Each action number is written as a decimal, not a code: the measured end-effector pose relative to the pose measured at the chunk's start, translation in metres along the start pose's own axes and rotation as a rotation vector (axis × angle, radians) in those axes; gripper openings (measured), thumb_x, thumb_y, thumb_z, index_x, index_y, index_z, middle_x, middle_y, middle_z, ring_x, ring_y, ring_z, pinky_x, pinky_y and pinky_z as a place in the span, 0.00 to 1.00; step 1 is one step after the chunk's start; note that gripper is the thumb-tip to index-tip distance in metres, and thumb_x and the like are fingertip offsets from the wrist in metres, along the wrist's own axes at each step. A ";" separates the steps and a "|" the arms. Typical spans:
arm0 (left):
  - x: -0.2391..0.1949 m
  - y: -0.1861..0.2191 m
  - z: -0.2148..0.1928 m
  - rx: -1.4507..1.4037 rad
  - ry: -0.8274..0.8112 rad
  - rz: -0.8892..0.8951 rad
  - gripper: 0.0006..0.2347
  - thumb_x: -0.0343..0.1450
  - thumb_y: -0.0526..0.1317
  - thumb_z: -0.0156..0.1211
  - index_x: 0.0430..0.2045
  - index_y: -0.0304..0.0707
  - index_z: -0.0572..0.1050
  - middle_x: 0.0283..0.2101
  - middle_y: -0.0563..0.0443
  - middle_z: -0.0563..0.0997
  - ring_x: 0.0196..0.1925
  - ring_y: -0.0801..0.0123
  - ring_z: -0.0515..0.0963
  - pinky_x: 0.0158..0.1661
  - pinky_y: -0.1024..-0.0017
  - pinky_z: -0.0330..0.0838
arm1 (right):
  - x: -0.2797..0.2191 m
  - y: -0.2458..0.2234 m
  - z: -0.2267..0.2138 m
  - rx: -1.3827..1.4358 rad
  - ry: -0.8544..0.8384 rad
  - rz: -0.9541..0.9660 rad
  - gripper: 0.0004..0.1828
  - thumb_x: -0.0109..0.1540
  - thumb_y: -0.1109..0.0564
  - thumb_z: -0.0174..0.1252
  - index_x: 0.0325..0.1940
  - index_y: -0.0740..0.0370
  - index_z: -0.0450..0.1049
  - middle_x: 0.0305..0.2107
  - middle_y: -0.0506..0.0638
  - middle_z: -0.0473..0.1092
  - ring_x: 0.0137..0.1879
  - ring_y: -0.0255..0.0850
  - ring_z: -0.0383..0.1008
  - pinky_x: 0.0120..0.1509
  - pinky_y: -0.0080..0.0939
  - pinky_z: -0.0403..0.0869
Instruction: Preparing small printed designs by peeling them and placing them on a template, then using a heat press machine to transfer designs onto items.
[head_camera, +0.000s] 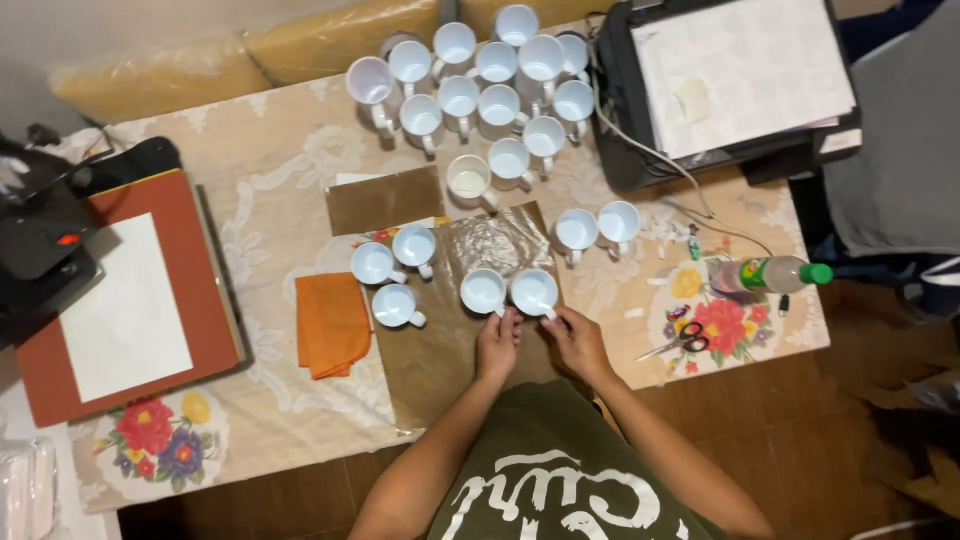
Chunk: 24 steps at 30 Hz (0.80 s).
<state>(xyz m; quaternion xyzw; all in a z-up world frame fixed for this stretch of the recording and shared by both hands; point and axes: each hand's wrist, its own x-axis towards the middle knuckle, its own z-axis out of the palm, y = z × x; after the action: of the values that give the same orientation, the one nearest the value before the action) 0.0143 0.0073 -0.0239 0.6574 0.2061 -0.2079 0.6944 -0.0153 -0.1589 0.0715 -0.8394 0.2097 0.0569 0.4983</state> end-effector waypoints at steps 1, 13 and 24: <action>-0.007 -0.003 0.006 0.007 -0.009 -0.003 0.13 0.87 0.48 0.55 0.54 0.41 0.84 0.49 0.48 0.91 0.37 0.76 0.86 0.38 0.82 0.83 | -0.009 0.016 -0.014 0.004 0.008 0.008 0.12 0.70 0.47 0.73 0.53 0.53 0.88 0.38 0.57 0.84 0.52 0.53 0.86 0.60 0.56 0.82; -0.020 -0.043 0.115 0.187 -0.228 -0.017 0.13 0.87 0.47 0.58 0.50 0.41 0.86 0.45 0.49 0.91 0.38 0.72 0.86 0.38 0.77 0.86 | 0.009 0.111 -0.094 0.255 0.135 0.255 0.08 0.73 0.54 0.70 0.53 0.59 0.87 0.32 0.55 0.84 0.35 0.39 0.85 0.51 0.42 0.83; -0.020 -0.028 0.141 0.204 -0.220 -0.009 0.12 0.87 0.47 0.58 0.50 0.41 0.84 0.37 0.50 0.87 0.33 0.72 0.83 0.35 0.75 0.83 | 0.028 0.117 -0.102 0.285 0.143 0.221 0.08 0.74 0.55 0.69 0.54 0.60 0.87 0.33 0.54 0.83 0.35 0.38 0.84 0.48 0.41 0.83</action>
<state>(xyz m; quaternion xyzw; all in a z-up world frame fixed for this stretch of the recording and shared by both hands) -0.0167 -0.1343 -0.0288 0.6970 0.1094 -0.3016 0.6414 -0.0492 -0.3039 0.0188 -0.7342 0.3412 0.0213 0.5866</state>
